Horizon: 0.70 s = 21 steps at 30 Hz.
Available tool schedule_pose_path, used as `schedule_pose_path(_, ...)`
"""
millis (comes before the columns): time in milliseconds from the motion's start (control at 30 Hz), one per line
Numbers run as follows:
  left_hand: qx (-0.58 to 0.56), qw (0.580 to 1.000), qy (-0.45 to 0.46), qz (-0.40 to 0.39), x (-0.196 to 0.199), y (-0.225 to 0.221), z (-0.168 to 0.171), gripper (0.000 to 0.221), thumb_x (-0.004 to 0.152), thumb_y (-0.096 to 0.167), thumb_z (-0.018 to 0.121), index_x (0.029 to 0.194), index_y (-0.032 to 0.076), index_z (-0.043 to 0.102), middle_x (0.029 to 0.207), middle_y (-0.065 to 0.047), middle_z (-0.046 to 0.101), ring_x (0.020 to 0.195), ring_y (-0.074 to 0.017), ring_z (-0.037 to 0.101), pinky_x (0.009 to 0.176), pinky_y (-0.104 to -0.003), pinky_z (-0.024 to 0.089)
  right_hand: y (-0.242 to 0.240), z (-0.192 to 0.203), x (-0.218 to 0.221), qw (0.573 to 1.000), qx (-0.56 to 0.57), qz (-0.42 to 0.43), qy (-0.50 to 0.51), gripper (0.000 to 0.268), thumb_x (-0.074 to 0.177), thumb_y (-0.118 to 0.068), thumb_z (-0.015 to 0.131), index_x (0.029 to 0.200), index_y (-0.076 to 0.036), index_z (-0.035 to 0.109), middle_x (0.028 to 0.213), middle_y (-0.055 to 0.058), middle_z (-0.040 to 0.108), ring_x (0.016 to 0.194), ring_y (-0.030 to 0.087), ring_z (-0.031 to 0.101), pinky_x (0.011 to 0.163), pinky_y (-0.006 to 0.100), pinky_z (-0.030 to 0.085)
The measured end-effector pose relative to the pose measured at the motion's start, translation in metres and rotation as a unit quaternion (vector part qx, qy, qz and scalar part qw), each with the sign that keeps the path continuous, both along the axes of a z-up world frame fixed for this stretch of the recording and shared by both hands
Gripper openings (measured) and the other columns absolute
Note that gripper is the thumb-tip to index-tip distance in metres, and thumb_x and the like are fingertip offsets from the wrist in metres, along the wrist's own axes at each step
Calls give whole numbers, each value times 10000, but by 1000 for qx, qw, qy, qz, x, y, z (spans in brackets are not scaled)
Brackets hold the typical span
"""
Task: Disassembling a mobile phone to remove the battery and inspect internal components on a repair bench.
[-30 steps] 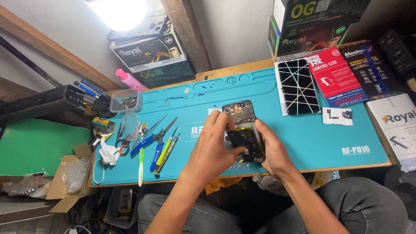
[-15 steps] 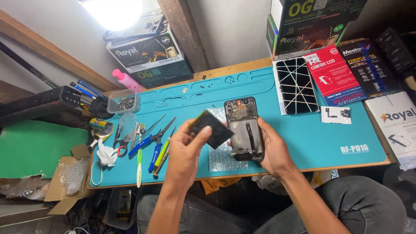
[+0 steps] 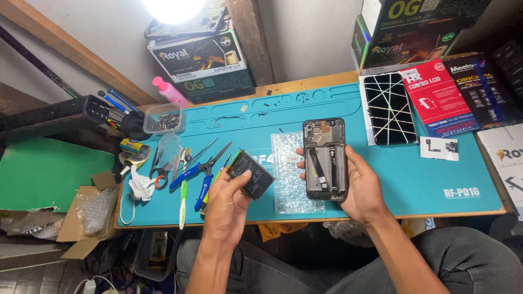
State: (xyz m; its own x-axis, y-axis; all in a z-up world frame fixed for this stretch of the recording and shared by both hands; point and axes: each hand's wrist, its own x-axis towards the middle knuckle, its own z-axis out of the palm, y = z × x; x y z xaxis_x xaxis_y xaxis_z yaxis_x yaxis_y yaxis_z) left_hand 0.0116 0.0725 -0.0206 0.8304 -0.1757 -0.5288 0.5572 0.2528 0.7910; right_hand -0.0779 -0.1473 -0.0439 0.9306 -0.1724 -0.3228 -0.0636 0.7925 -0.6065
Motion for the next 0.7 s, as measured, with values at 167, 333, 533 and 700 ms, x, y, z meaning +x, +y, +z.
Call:
schedule_pose_path(167, -92, 994, 53, 16, 3, 5, 10, 514, 909, 97, 731, 1394, 94, 560, 1027, -85, 564, 839, -175, 530, 708, -346, 456, -6, -9, -4, 998, 19, -12, -58, 692, 1105, -444, 353, 1639, -15, 451, 1517, 283, 613, 1225, 404, 654, 998, 529, 554)
schedule_pose_path(333, -217, 969, 111, -46, 6, 8, 22, 743, 952, 235, 543, 1590, -146, 520, 1182, -274, 687, 985, -302, 675, 831, -412, 587, -9, 8, -7, 998, 1, -58, -19, 729, 1082, -472, 326, 1657, -38, 445, 1530, 280, 593, 1233, 404, 618, 1033, 546, 511)
schedule_pose_path(533, -14, 993, 107, -38, 1, -18, 51, 391, 986, -30, 508, 1339, -111, 655, 1514, -357, 678, 1378, -496, 679, 1048, -599, 602, -16, 28, -13, 994, -11, -110, 7, 757, 1048, -470, 311, 1672, -53, 406, 1587, 281, 540, 1296, 425, 566, 1118, 567, 461)
schedule_pose_path(700, 299, 939, -104, -137, 9, -27, 37, 430, 939, 153, 781, 1365, 173, 727, 1057, -102, 755, 888, -211, 710, 717, -397, 654, -18, 30, -17, 994, -5, -111, -9, 773, 1029, -485, 314, 1658, -49, 422, 1574, 293, 553, 1290, 452, 580, 1105, 589, 473)
